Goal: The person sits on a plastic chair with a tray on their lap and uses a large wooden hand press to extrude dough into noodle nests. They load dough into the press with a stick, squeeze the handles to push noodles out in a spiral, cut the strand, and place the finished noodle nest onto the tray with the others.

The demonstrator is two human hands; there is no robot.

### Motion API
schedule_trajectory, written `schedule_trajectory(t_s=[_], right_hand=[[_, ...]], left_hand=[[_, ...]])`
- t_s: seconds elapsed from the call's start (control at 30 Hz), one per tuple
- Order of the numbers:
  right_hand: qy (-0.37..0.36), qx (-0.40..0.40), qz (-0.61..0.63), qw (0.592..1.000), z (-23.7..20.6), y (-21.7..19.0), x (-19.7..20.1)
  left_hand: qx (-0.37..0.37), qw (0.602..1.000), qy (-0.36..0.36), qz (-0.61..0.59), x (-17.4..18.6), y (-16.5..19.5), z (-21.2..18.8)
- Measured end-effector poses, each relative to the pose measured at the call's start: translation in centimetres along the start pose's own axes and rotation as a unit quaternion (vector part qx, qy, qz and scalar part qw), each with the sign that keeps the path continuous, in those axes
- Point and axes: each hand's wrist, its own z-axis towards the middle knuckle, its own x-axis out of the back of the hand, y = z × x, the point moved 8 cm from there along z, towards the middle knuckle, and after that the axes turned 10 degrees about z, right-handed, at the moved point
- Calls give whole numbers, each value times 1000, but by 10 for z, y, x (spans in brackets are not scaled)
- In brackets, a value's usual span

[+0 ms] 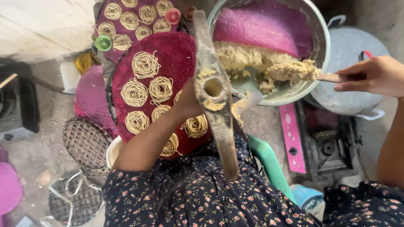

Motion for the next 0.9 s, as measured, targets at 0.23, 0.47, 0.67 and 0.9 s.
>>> schedule_trajectory(t_s=[0.23,0.47,0.67,0.9], right_hand=[[-191,54,24,980,28,-72,46],[36,88,-377,921,-33,-242,97],[235,373,-522,730,-76,-345,29],[380,315,-383,781,-99,-315,112]], left_hand=[[45,994,-63,71,-70,-18,79],[33,965,-114,232,-94,-14,105],[125,966,-121,191,-108,-71,116],[40,982,-35,183,-98,-107,121]])
